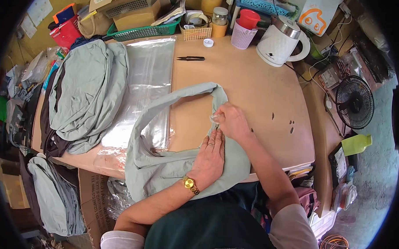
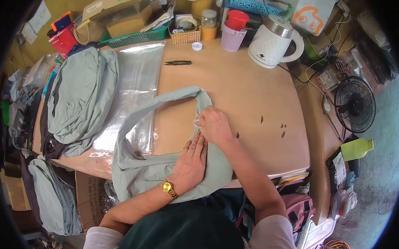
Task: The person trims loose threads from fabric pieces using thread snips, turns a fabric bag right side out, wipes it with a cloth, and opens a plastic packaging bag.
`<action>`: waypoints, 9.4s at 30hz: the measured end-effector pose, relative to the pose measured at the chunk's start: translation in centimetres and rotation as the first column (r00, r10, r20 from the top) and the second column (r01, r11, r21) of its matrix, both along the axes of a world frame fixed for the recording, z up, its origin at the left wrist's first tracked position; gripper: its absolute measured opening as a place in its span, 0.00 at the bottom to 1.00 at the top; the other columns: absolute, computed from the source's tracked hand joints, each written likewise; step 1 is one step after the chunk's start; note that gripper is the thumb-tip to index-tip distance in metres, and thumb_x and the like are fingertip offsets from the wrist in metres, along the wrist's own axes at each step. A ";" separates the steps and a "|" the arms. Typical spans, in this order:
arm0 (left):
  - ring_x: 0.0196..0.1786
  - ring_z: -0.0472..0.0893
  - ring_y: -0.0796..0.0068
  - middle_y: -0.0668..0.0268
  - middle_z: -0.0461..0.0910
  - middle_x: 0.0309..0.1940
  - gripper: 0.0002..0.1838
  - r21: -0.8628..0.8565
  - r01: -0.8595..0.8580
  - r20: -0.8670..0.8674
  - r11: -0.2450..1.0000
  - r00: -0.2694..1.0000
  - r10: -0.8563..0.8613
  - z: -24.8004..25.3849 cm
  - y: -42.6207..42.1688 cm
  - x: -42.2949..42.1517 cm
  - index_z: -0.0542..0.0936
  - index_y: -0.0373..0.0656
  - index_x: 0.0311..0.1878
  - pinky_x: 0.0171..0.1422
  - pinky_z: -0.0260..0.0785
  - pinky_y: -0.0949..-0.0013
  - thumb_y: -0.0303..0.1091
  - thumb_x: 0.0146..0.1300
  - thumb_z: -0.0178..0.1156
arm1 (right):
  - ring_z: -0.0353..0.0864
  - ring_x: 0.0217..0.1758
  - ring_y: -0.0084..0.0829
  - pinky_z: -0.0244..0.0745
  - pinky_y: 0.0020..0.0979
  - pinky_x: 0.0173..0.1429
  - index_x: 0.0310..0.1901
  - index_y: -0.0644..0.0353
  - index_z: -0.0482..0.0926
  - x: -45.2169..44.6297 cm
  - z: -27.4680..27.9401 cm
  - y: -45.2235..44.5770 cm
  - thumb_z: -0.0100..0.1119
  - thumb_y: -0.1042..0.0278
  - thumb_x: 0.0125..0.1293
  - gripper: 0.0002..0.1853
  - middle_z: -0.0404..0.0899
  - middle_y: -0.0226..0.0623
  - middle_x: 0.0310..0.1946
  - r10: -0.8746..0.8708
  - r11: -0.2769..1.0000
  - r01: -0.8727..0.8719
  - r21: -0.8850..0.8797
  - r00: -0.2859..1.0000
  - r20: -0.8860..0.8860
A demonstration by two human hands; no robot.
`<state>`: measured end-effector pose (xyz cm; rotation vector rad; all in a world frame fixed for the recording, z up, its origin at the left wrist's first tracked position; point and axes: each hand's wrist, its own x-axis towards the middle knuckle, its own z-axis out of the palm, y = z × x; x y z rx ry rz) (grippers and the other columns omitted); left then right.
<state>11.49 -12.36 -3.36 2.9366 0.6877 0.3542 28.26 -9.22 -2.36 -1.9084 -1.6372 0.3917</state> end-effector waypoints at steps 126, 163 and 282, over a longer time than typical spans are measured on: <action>0.32 0.74 0.56 0.63 0.72 0.25 0.13 -0.322 0.075 0.046 0.944 0.997 -0.063 4.6 4.3 -10.5 0.69 0.43 0.26 0.38 0.66 0.57 0.21 0.41 0.63 | 0.74 0.34 0.33 0.63 0.39 0.53 0.25 0.54 0.70 11.1 5.5 -17.8 0.66 0.77 0.44 0.12 0.72 0.28 0.24 0.103 0.992 -0.122 0.015 0.893 0.437; 0.71 0.67 0.51 0.47 0.69 0.66 0.39 -0.326 0.920 -0.054 -0.217 0.211 0.976 1.0 15.8 -2.5 0.62 0.29 0.68 0.77 0.59 0.49 0.54 0.69 0.58 | 0.52 0.78 0.55 0.50 0.51 0.79 0.71 0.78 0.50 8.7 -0.3 -3.0 0.53 0.32 0.66 0.53 0.53 0.64 0.73 0.379 0.798 0.599 -0.073 -0.591 -0.712; 0.57 0.77 0.64 0.71 0.84 0.40 0.13 0.074 -0.568 0.650 0.820 0.651 0.392 6.4 11.4 -1.1 0.80 0.46 0.39 0.72 0.50 0.50 0.22 0.49 0.64 | 0.63 0.20 0.22 0.61 0.33 0.28 0.22 0.63 0.79 7.9 3.8 8.6 0.67 0.59 0.61 0.17 0.69 0.29 0.14 0.264 0.942 -0.319 -0.110 0.899 -0.349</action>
